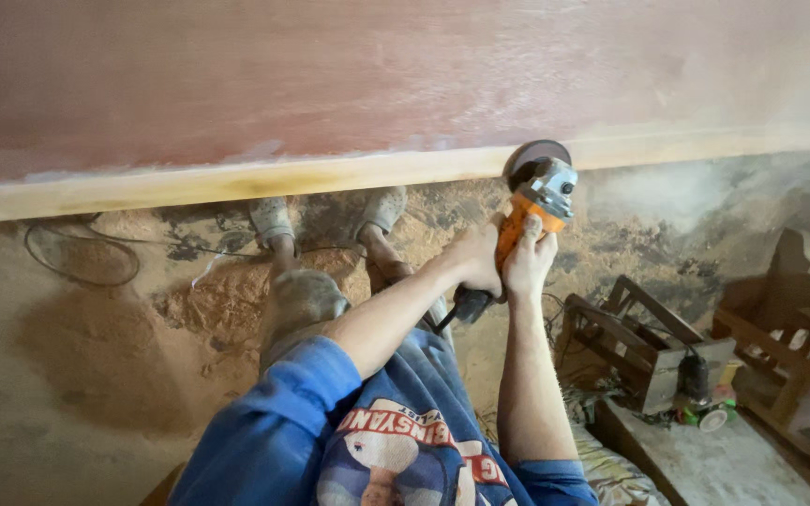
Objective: The person sands the edges and surfaces of a large rectangular wooden panel using a handheld power sander, moving the tool along the wood in a workshop environment.
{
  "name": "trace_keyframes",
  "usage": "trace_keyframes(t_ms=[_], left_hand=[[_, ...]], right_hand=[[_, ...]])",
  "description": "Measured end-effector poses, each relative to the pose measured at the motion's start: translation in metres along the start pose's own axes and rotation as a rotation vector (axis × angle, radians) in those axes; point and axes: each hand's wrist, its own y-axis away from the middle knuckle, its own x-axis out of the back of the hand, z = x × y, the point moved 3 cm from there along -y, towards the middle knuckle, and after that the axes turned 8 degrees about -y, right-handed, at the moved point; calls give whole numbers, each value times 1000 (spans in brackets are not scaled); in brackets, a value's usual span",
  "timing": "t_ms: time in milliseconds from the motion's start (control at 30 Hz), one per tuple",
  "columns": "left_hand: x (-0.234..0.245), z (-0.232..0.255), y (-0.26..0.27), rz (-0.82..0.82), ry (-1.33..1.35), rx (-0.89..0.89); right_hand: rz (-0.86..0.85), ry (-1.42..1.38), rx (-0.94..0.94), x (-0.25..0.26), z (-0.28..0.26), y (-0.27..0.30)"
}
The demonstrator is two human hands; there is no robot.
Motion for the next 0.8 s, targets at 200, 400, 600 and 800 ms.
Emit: trace_keyframes(t_ms=[200, 400, 600, 800], left_hand=[[22, -48, 55, 215, 164, -39], [35, -115, 112, 224, 246, 38], [52, -175, 166, 288, 244, 94], [59, -224, 210, 473, 335, -2]], right_hand=[[-117, 141, 73, -58, -13, 33], [-261, 113, 105, -138, -31, 76], [-349, 124, 108, -210, -30, 115], [-406, 139, 106, -266, -33, 149]])
